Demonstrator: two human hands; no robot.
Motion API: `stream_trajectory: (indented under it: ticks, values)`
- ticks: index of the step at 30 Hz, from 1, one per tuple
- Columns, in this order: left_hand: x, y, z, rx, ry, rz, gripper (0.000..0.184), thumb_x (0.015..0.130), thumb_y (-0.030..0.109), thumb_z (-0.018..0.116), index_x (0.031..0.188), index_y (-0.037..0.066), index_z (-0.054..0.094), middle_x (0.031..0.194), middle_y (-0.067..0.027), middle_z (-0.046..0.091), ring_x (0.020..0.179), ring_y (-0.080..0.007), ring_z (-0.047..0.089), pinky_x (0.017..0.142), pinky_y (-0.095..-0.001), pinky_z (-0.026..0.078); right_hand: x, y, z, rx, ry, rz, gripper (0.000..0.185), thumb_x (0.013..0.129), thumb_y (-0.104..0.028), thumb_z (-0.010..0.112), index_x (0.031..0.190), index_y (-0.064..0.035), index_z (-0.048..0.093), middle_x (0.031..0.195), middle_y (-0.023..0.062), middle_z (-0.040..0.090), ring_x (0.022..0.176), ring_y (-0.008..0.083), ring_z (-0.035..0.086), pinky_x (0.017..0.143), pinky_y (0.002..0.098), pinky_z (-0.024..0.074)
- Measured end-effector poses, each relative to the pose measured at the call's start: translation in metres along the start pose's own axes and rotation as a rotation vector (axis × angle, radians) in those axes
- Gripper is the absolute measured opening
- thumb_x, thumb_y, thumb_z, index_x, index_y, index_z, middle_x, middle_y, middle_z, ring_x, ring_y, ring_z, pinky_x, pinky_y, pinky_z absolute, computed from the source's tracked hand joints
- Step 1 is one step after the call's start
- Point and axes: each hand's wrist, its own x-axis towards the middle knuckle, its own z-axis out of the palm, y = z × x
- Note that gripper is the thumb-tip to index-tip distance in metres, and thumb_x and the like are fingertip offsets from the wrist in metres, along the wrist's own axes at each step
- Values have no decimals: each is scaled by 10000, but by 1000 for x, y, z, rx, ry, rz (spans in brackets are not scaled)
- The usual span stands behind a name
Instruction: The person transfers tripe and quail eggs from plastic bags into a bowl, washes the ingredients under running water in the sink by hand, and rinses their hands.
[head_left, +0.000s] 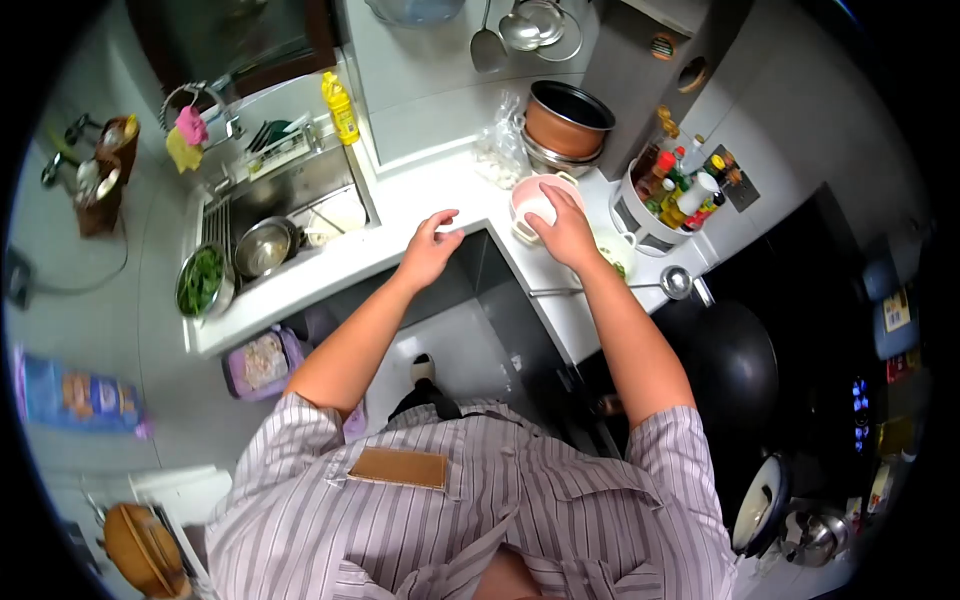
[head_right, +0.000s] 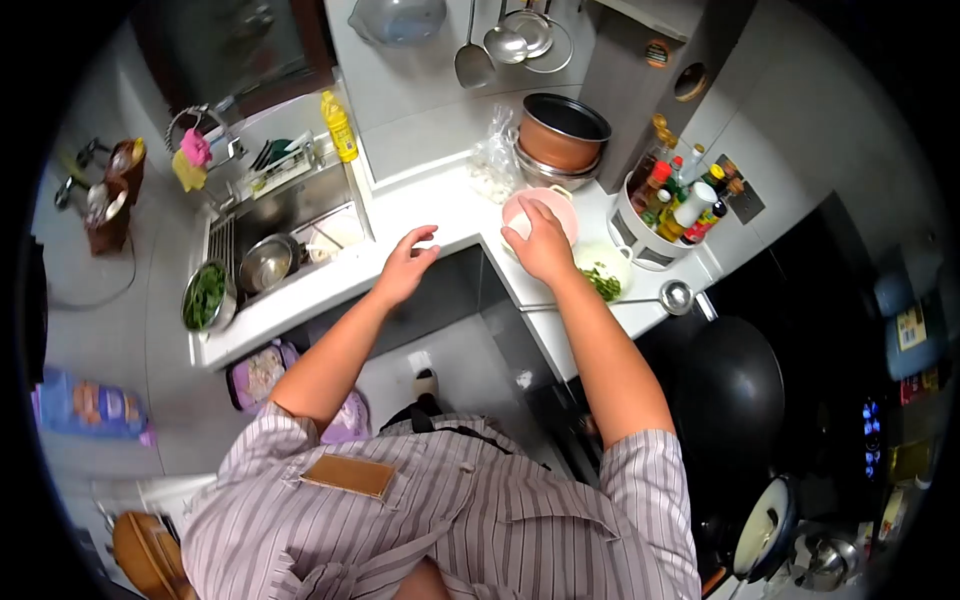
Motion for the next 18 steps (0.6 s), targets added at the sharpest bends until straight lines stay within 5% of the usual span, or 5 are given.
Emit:
stream_trajectory:
  ticks: [5, 12, 16, 18]
  values:
    - [54, -43, -47, -93, -108, -242, 398, 917, 216, 616, 1286, 83, 545, 1207, -39, 574, 908, -113, 551, 785, -256, 452, 73, 35, 87, -36, -141, 208, 795, 840, -310, 663, 1459, 14, 283, 1408, 236, 441, 1302, 384, 414, 1085, 393, 352]
    - [117, -81, -89, -213, -153, -371, 367, 910, 191, 623, 1251, 68, 566, 1171, -16, 608, 767, -79, 492, 702, -228, 446, 194, 78, 144, -204, -124, 253, 796, 847, -330, 631, 1465, 14, 266, 1516, 214, 290, 1366, 365, 339, 1120, 381, 303]
    - [124, -79, -92, -219, -152, -431, 350, 917, 168, 603, 1249, 63, 569, 1138, -16, 619, 789, -81, 508, 728, -228, 446, 259, 104, 167, -214, -126, 309, 848, 845, -357, 630, 1482, 16, 214, 1503, 226, 314, 1322, 352, 414, 1064, 405, 373]
    - [122, -87, -95, -252, -117, -435, 326, 923, 158, 587, 1228, 44, 579, 1098, -26, 627, 850, -92, 552, 746, -233, 450, 278, 110, 181, -236, -172, 475, 776, 832, -363, 644, 1422, 13, 309, 1365, 198, 503, 1191, 342, 542, 981, 420, 443]
